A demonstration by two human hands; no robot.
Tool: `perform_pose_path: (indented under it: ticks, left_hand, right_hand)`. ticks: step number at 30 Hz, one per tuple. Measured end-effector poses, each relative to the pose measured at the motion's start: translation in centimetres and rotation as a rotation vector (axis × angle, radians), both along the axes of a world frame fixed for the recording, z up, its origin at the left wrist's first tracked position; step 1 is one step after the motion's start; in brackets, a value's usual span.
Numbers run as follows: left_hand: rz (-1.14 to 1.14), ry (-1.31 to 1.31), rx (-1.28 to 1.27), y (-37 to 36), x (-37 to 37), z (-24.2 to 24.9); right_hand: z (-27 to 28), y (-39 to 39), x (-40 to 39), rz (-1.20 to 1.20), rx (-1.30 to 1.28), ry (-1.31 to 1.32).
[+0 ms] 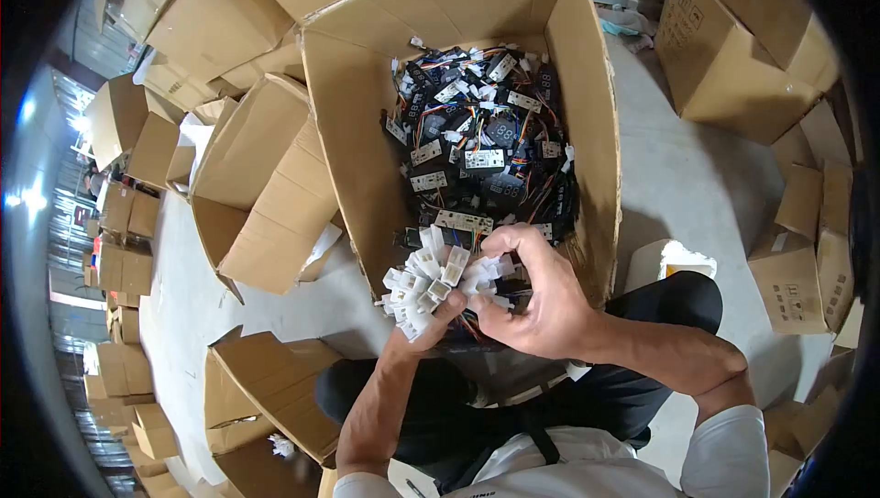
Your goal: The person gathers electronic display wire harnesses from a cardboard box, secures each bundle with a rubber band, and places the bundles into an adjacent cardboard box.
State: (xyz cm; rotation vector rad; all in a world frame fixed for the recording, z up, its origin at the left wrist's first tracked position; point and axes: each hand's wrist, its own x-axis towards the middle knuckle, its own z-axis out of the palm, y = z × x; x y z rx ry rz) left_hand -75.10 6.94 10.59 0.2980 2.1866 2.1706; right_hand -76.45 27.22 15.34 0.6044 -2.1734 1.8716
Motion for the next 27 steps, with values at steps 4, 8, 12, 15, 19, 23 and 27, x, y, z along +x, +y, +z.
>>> perform_pose_path:
  ticks: [4,8,12,15,19,23,27]
  left_hand:
    - [-0.151,0.005,-0.044,-0.7,-0.1,0.0]
    - [-0.099,-0.049,0.037,-0.2,0.5,-0.2]
    - [-0.101,-0.006,-0.014,0.0,0.1,0.3]
    - [-0.098,0.037,-0.052,0.0,-0.2,1.0]
    - [0.001,-0.001,-0.079,0.4,-0.1,0.6]
    - [-0.092,0.203,-0.354,0.4,-1.0,0.0]
    - [-0.072,0.17,-0.268,0.4,-0.8,-0.4]
  right_hand:
    - [0.8,0.5,-0.3,0.095,0.031,0.03]
    - [1.0,0.9,-1.0,0.133,0.171,0.165]
    - [1.2,1.1,-1.3,0.12,0.242,0.214]
    - [1.2,1.3,-1.2,0.126,0.267,0.188]
    - [1.4,0.6,-1.0,0.083,0.176,0.187]
    - [1.3,0.5,-1.1,0.115,0.131,0.254]
    - [1.0,0.6,-1.4,0.164,0.095,0.194]
